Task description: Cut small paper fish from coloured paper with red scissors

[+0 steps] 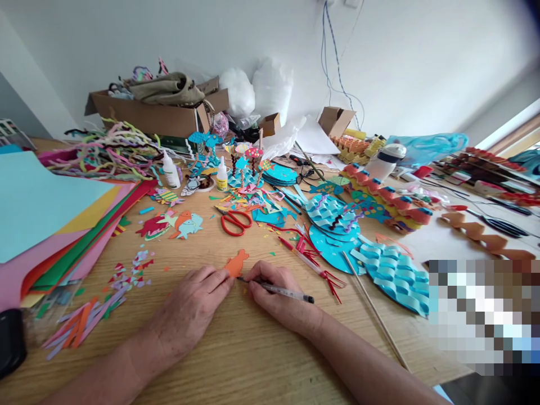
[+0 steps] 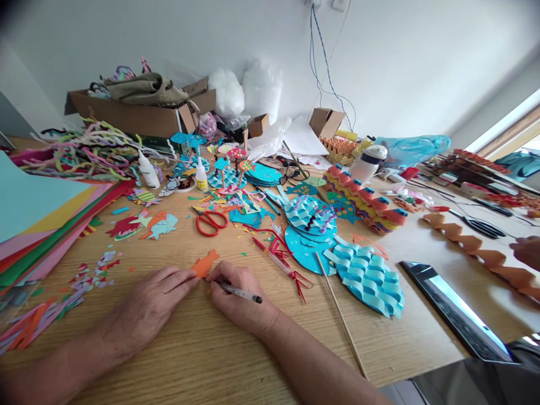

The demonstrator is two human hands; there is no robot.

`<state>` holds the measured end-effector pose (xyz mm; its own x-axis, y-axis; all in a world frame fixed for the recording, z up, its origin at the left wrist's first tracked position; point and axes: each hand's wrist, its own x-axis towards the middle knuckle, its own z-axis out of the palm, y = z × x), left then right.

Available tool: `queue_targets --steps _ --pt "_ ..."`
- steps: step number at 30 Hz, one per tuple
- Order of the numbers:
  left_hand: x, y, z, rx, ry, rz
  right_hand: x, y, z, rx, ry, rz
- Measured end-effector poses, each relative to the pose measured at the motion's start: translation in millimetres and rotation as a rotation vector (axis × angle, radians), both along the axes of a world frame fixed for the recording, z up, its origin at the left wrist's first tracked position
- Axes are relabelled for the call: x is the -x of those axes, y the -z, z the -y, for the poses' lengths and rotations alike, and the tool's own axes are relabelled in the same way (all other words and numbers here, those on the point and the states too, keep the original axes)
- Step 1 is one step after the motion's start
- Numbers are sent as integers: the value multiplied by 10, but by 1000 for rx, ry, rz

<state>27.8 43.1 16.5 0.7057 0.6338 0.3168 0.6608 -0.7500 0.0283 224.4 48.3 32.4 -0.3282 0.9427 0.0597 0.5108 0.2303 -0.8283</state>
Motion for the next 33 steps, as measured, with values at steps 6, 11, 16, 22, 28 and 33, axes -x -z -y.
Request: queue_targets --steps 6,11,16,22,28,33 --pt "8 4 -8 -3 4 -7 -5 -5 -1 3 6 5" --pt "18 42 -5 -5 4 9 -4 -13 -1 -23 16 30" --pt "10 19 -8 -23 6 22 -2 -17 0 -9 39 43" --pt "7 23 -12 -23 3 30 -3 4 -9 -24 52 40" --pt "13 13 -7 -15 -1 27 -10 0 -9 1 75 21" --pt "7 -12 -15 -20 14 15 -17 -27 10 40 56 -56"
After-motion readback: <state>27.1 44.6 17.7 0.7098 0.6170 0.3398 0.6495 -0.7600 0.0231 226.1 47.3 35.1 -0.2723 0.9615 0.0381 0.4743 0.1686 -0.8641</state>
